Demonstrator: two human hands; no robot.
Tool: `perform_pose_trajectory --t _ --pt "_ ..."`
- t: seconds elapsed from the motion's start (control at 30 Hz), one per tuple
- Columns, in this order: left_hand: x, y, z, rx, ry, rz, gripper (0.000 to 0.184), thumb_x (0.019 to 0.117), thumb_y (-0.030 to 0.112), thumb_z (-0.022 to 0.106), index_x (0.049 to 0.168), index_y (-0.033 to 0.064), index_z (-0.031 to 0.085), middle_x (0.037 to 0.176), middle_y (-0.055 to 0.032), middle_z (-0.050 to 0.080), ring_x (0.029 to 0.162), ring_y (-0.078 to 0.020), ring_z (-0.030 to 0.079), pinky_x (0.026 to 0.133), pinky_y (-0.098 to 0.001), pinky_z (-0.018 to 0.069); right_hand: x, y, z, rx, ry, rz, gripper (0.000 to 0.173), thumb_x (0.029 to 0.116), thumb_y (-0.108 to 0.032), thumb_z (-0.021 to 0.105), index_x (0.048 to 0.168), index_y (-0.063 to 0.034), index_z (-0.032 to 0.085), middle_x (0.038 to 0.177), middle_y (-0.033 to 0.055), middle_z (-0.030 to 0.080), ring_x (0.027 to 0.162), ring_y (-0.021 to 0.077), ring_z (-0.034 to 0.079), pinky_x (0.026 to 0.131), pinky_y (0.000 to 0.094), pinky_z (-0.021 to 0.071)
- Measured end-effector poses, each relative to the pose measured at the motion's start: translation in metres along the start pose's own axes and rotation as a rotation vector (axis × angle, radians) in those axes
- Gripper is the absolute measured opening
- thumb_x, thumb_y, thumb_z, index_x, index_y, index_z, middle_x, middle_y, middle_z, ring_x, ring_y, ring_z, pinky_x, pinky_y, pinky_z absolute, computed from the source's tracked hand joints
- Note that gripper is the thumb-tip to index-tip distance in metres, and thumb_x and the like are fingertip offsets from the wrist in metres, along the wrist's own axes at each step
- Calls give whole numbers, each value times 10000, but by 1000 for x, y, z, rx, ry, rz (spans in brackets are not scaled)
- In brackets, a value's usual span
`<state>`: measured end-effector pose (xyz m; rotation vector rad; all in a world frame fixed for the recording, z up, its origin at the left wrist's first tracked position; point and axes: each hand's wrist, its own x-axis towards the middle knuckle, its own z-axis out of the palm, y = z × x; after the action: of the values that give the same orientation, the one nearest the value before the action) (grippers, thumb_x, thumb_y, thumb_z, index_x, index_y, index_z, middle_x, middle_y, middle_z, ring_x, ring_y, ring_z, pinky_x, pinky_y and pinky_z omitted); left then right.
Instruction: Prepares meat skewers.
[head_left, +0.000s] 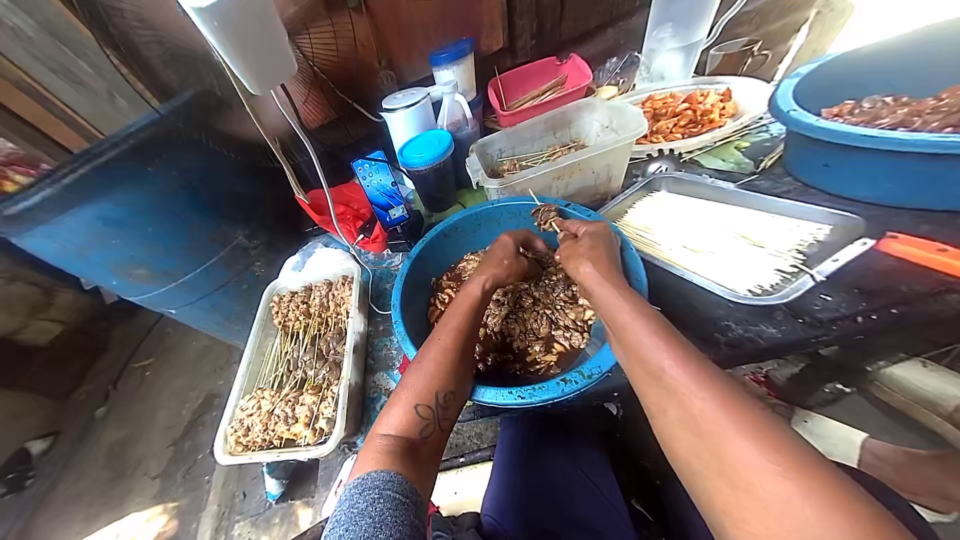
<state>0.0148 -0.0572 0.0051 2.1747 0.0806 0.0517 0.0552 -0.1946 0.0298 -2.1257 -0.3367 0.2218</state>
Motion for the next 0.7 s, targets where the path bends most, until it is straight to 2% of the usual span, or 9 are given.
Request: perform_pose_trajectory --t 0.1,0.17,0.27,0.37,0.43,0.5,0.57,0.63,0.7 --pt "6 -7 20 461 -322 86 143 870 38 751 1012 25 765 1079 -176 717 1061 -326 667 952 -549 516 2 7 -1 29 15 2 356 1076 -80 448 1334 -38 690 1211 234 698 1080 373 676 985 585 489" --pt "13 -15 23 538 -315 50 122 897 76 725 1005 37 770 1094 -184 712 1096 -354 659 965 -580 512 3 10 0 31 -2 4 358 1075 -82 451 1340 -45 689 1227 230 695 1076 367 677 988 580 491" --pt "12 -20 1 313 -118 -72 170 966 62 652 1071 -46 733 1100 -220 709 1080 -334 671 986 -531 508 2 10 0 27 -23 -5 346 1078 -82 463 1338 -51 691 1188 228 704 1030 360 688 957 573 508" --pt "3 -28 -10 -66 80 -130 153 1003 81 629 1068 -49 677 962 -149 669 858 -194 625 816 -389 528 1 9 -1 20 -36 -3 351 1081 -83 461 1345 -65 692 1152 221 714 1008 355 687 944 569 507" --pt "-4 -20 -6 -96 17 -53 105 966 -1 636 1044 -53 683 953 -138 671 854 -175 623 811 -371 528 1 9 0 36 -26 -8 349 1080 -81 461 1337 -69 697 1124 219 714 984 351 682 926 573 504" --pt "-2 -9 6 169 -194 16 141 900 -35 698 1034 -33 743 1022 -167 728 958 -248 688 911 -458 546 2 8 -1 48 -17 -10 347 1081 -85 463 1336 -65 696 1139 220 712 987 347 685 930 570 510" --pt "9 -10 17 415 -310 -3 151 902 46 728 1044 10 762 1074 -179 729 1043 -324 687 956 -558 521 2 9 -2 36 -26 -5 347 1083 -88 464 1344 -70 692 1156 214 715 1001 339 693 942 560 515" --pt "14 -15 9 385 -220 -68 167 954 88 669 1067 -5 749 1082 -198 723 1059 -331 682 963 -564 511 2 11 0 40 -26 -9 356 1078 -85 461 1350 -70 689 1146 208 715 987 338 686 927 562 513" --pt "9 -23 -4 44 -30 -139 185 996 79 630 1089 -66 698 1014 -180 698 934 -237 659 893 -432 531 4 12 -1 55 -29 -16 358 1077 -78 459 1354 -66 685 1168 215 707 997 349 682 927 568 513"
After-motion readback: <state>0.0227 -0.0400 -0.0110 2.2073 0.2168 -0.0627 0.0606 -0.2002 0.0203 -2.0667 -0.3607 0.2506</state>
